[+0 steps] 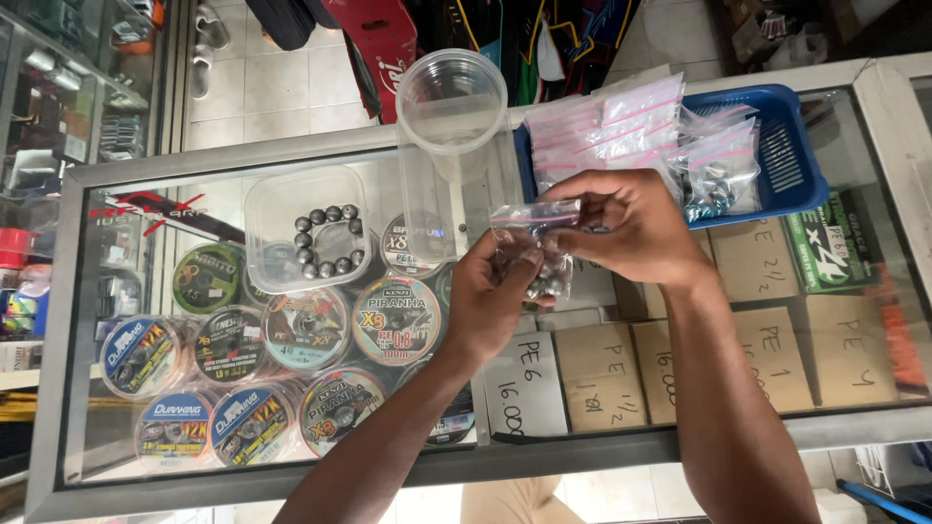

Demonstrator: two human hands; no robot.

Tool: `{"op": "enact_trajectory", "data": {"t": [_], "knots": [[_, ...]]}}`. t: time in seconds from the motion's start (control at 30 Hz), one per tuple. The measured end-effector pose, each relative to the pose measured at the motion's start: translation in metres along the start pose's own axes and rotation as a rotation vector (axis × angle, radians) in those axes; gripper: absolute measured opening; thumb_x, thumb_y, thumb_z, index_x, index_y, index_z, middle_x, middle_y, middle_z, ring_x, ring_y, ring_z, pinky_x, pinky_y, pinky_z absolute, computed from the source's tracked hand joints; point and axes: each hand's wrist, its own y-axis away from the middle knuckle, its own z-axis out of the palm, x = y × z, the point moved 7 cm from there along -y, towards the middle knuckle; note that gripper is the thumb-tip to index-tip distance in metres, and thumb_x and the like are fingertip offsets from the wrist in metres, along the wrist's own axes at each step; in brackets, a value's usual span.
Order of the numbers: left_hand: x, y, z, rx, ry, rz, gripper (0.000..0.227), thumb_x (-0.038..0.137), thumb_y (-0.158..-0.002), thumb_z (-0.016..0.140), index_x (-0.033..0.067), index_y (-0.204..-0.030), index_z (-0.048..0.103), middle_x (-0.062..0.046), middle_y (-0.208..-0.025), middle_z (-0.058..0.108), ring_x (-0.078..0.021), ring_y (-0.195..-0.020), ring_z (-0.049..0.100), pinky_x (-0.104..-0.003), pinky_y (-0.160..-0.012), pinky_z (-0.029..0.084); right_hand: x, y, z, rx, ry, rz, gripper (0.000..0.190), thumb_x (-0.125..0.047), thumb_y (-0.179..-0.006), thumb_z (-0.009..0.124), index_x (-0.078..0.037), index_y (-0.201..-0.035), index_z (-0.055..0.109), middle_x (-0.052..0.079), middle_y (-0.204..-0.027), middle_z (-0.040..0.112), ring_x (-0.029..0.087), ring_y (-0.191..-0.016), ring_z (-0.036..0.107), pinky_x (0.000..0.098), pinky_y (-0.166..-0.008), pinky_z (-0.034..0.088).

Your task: The person picks up metal fishing weights from a plastic container and sorts them into small plastic bags, then places the bags into a blue basket.

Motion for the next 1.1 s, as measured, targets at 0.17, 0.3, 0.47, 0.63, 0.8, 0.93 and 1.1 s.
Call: {"op": "enact_trajectory", "data": {"t": [0.17, 0.3, 0.47, 0.63, 0.8, 0.93, 1.1], "knots": [[-0.014, -0.006, -0.006, -0.072, 0.055, -0.086, 0.024, 0.006, -0.084, 0.065, -0.0021, -0.105, 0.057, -0.017, -0.092, 0.064, -0.0258, -0.083, 0.066, -0.051, -0.072, 0.06, -0.006, -0.004, -0.001, 0.071, 0.006, -0.058, 0.033, 0.015, -0.068, 0.07, 0.009, -0.101, 0.065, 0.023, -0.072, 0.066, 0.02, -0.059, 0.063, 0.0311, -0.056, 0.057], [-0.017, -0.009, -0.009, -0.096, 0.097, -0.13, 0.021, 0.004, -0.085, 0.062, -0.0018, -0.104, 0.058, -0.014, -0.09, 0.064, -0.0239, -0.087, 0.067, -0.053, -0.079, 0.058, 0.005, -0.002, -0.004, 0.162, -0.043, -0.052, 0.033, 0.012, -0.068, 0.075, 0.009, -0.1, 0.066, 0.021, -0.07, 0.064, 0.019, -0.061, 0.063, 0.0305, -0.057, 0.057], [-0.021, -0.012, -0.012, -0.108, 0.089, -0.125, 0.018, 0.003, -0.09, 0.055, -0.0042, -0.106, 0.058, -0.018, -0.088, 0.063, -0.0278, -0.084, 0.067, -0.054, -0.076, 0.058, 0.013, -0.004, -0.007, 0.227, -0.068, 0.006, 0.022, 0.013, -0.071, 0.074, 0.008, -0.092, 0.068, 0.018, -0.068, 0.064, 0.014, -0.063, 0.06, 0.0287, -0.056, 0.054], [-0.027, -0.011, -0.013, -0.056, 0.108, -0.108, 0.018, 0.007, -0.093, 0.055, -0.0059, -0.105, 0.059, -0.022, -0.092, 0.064, -0.0315, -0.087, 0.067, -0.049, -0.07, 0.061, 0.007, -0.008, -0.007, 0.204, -0.063, 0.063, 0.016, 0.012, -0.076, 0.069, 0.007, -0.091, 0.068, 0.018, -0.067, 0.065, 0.013, -0.061, 0.059, 0.0282, -0.052, 0.052], [-0.031, -0.004, -0.017, -0.023, 0.092, -0.086, 0.017, 0.007, -0.094, 0.057, -0.0061, -0.102, 0.062, -0.022, -0.087, 0.067, -0.0304, -0.08, 0.07, -0.043, -0.065, 0.064, 0.001, -0.002, -0.008, 0.118, -0.095, 0.206, 0.028, 0.015, -0.069, 0.067, 0.006, -0.095, 0.07, 0.015, -0.072, 0.066, 0.015, -0.069, 0.061, 0.0322, -0.063, 0.057], [-0.022, -0.002, -0.007, -0.022, 0.084, -0.058, 0.013, 0.007, -0.094, 0.057, -0.0038, -0.096, 0.064, -0.011, -0.075, 0.061, -0.0179, -0.072, 0.067, -0.036, -0.06, 0.063, -0.007, -0.004, -0.007, -0.017, -0.047, 0.155, 0.013, 0.01, -0.069, 0.071, 0.002, -0.079, 0.072, 0.011, -0.061, 0.066, 0.014, -0.057, 0.063, 0.0288, -0.053, 0.056], [-0.005, 0.0, 0.004, -0.055, -0.036, 0.003, 0.02, 0.014, -0.099, 0.045, 0.0042, -0.095, 0.062, -0.001, -0.074, 0.048, -0.006, -0.071, 0.046, -0.024, -0.061, 0.043, -0.01, -0.004, -0.005, -0.073, -0.044, 0.11, 0.015, 0.011, -0.075, 0.065, 0.001, -0.085, 0.07, 0.01, -0.065, 0.066, 0.013, -0.066, 0.063, 0.0303, -0.057, 0.056]]}}
